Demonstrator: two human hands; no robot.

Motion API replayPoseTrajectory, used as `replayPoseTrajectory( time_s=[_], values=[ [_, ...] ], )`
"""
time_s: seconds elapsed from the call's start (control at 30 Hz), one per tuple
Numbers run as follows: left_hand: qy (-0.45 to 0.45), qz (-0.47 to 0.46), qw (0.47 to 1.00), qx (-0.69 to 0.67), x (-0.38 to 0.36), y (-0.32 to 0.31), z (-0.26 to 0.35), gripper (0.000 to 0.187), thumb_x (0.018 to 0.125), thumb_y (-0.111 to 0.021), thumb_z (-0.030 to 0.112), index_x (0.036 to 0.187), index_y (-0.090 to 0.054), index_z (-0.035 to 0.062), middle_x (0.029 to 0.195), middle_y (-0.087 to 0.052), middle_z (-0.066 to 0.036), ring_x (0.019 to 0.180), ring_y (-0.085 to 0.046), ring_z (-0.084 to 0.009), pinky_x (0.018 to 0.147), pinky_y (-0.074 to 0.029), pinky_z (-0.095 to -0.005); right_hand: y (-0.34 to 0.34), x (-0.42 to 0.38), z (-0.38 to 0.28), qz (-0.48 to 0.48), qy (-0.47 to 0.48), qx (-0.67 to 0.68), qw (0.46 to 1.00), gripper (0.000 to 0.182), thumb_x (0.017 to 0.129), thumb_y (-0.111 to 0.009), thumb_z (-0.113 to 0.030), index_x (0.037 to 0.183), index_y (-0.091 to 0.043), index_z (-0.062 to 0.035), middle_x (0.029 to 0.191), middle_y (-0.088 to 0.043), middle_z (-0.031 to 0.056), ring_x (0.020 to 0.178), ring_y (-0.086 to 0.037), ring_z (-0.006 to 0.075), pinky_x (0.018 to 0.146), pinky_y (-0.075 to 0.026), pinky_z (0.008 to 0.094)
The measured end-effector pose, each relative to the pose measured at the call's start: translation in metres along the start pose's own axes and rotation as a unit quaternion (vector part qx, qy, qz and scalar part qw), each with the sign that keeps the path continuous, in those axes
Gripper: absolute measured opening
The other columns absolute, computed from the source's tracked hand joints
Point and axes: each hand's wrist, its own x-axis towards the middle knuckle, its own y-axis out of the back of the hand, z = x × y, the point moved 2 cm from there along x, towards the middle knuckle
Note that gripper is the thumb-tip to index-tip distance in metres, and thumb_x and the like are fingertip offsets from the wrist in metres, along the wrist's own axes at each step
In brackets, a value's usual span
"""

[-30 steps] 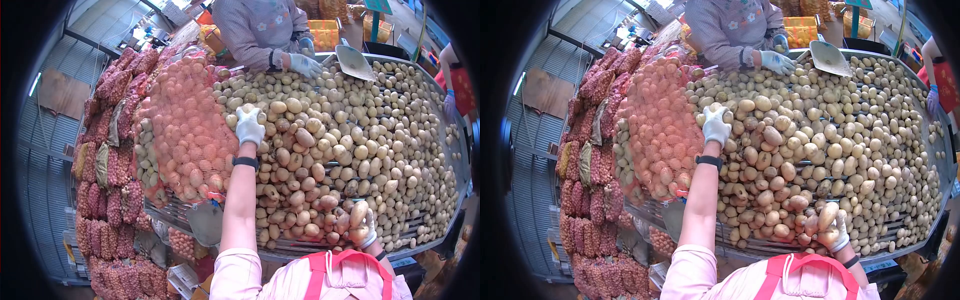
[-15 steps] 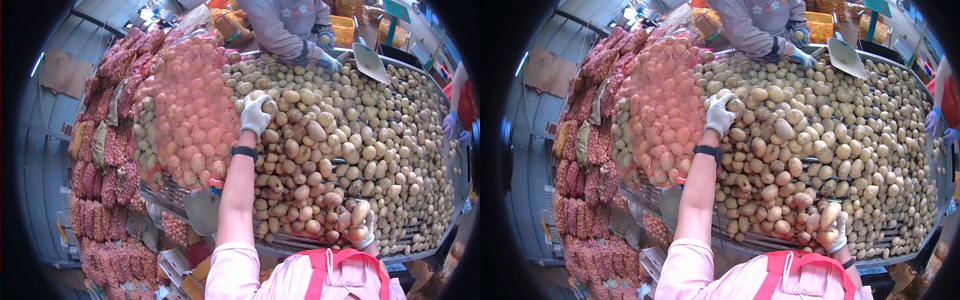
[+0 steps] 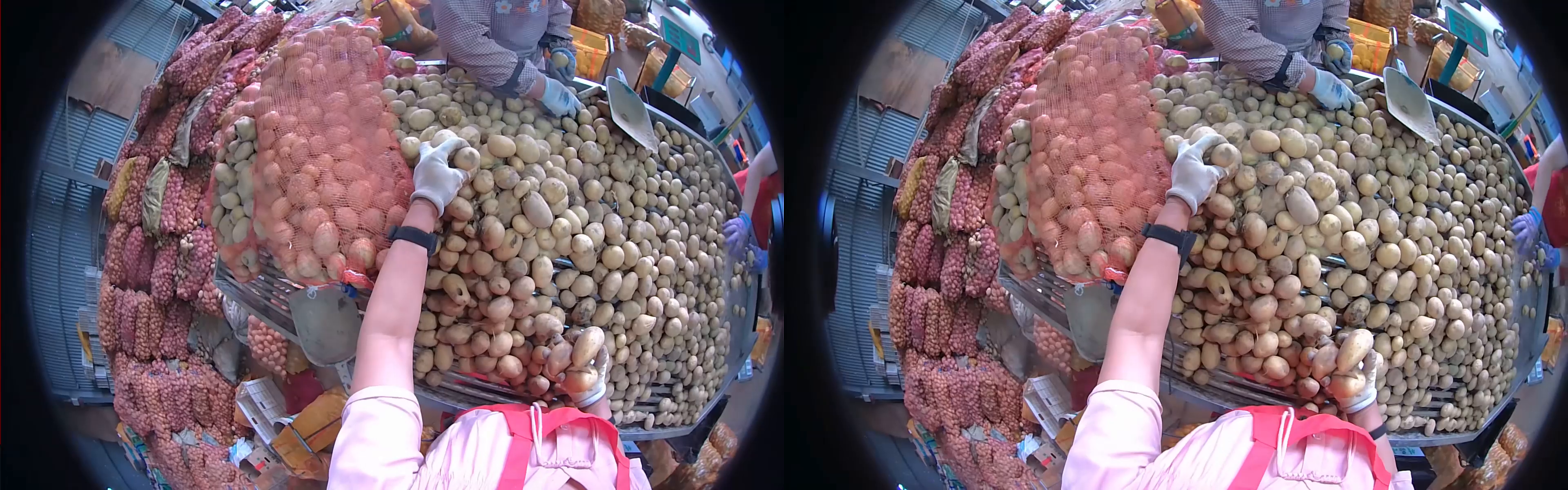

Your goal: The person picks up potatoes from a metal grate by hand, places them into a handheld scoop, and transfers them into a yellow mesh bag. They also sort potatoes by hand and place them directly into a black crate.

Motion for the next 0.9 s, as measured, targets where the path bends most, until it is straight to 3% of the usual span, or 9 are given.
replayPoseTrajectory(
  time_s=[0.13,0.23,0.4,0.43,0.47,0.57,0.63,0.73,0.9],
  values=[
    [0.024,0.016,0.984,-0.177,-0.003,-0.010,-0.023,0.052,0.071,-0.078,-0.003,0.120,-0.064,0.0060,0.115,-0.062,-0.009,0.103,-0.062,-0.0215,0.092,-0.053,-0.0309,0.017,-0.003,0.007,0.084,0.026,-0.018,0.996,0.072,0.093,-0.042,-0.065,0.142,-0.043,-0.0125,0.145,-0.044,0.0132,0.132,-0.043,0.0325,0.104,-0.040,0.0509],
    [0.074,-0.031,0.915,-0.395,-0.012,0.003,-0.015,0.048,0.077,-0.075,-0.007,0.121,-0.062,0.0032,0.107,-0.064,-0.003,0.099,-0.062,-0.0143,0.088,-0.054,-0.0267,0.007,-0.004,0.002,0.102,0.033,-0.158,0.982,0.076,0.089,-0.045,-0.069,0.141,-0.044,-0.0130,0.142,-0.046,0.0139,0.128,-0.046,0.0330,0.101,-0.043,0.0505],
    [0.119,-0.093,0.802,-0.577,-0.041,-0.003,-0.013,0.045,0.080,-0.069,-0.011,0.121,-0.060,0.0042,0.110,-0.063,-0.003,0.094,-0.062,-0.0124,0.082,-0.055,-0.0255,0.000,-0.003,0.007,0.089,0.052,-0.057,0.993,0.086,0.084,-0.050,-0.076,0.144,-0.041,-0.0145,0.144,-0.046,0.0137,0.129,-0.048,0.0319,0.102,-0.043,0.0502],
    [0.128,-0.082,0.815,-0.559,-0.047,-0.011,-0.015,0.044,0.081,-0.067,-0.011,0.123,-0.059,0.0030,0.112,-0.062,-0.004,0.093,-0.063,-0.0129,0.081,-0.056,-0.0256,-0.002,-0.001,0.008,0.056,0.048,-0.042,0.996,0.086,0.084,-0.050,-0.075,0.144,-0.041,-0.0142,0.144,-0.046,0.0136,0.129,-0.048,0.0320,0.103,-0.043,0.0500],
    [0.050,-0.066,0.859,-0.505,-0.055,-0.012,-0.020,0.044,0.082,-0.066,-0.011,0.123,-0.058,0.0017,0.113,-0.062,-0.005,0.095,-0.064,-0.0135,0.082,-0.056,-0.0259,-0.004,0.000,0.009,0.024,0.045,-0.028,0.998,0.085,0.085,-0.049,-0.075,0.144,-0.041,-0.0138,0.144,-0.046,0.0135,0.129,-0.047,0.0322,0.104,-0.042,0.0498],
    [0.127,-0.133,0.740,-0.647,-0.081,-0.014,-0.014,0.044,0.082,-0.065,-0.009,0.124,-0.058,0.0013,0.115,-0.062,-0.007,0.100,-0.063,-0.0151,0.083,-0.056,-0.0279,-0.022,-0.001,0.008,0.031,0.036,-0.056,0.997,0.083,0.086,-0.051,-0.072,0.144,-0.041,-0.0132,0.146,-0.044,0.0143,0.130,-0.047,0.0327,0.106,-0.041,0.0503],
    [0.130,-0.194,0.715,-0.660,-0.088,-0.010,0.000,0.044,0.083,-0.063,-0.007,0.125,-0.057,0.0026,0.118,-0.062,-0.009,0.101,-0.065,-0.0187,0.080,-0.058,-0.0317,-0.043,0.008,0.000,0.059,0.026,-0.083,0.994,0.077,0.092,-0.045,-0.066,0.143,-0.041,-0.0082,0.142,-0.048,0.0151,0.131,-0.047,0.0318,0.107,-0.040,0.0460],
    [0.086,-0.181,0.824,-0.531,-0.094,-0.018,0.011,0.049,0.081,-0.069,-0.009,0.128,-0.057,0.0016,0.114,-0.063,-0.006,0.109,-0.062,-0.0155,0.089,-0.056,-0.0281,-0.029,0.024,-0.014,-0.027,0.028,-0.077,0.996,0.067,0.097,-0.044,-0.053,0.148,-0.037,-0.0100,0.150,-0.042,0.0098,0.140,-0.038,0.0247,0.118,-0.025,0.0477],
    [0.155,-0.214,0.759,-0.595,-0.133,0.001,0.014,0.056,0.075,-0.070,-0.007,0.128,-0.055,0.0034,0.117,-0.061,-0.009,0.104,-0.065,-0.0219,0.080,-0.059,-0.0317,-0.013,0.029,-0.022,-0.022,0.107,0.035,0.993,0.067,0.097,-0.042,-0.056,0.146,-0.039,-0.0095,0.150,-0.041,0.0110,0.140,-0.037,0.0271,0.116,-0.028,0.0522]
  ],
)
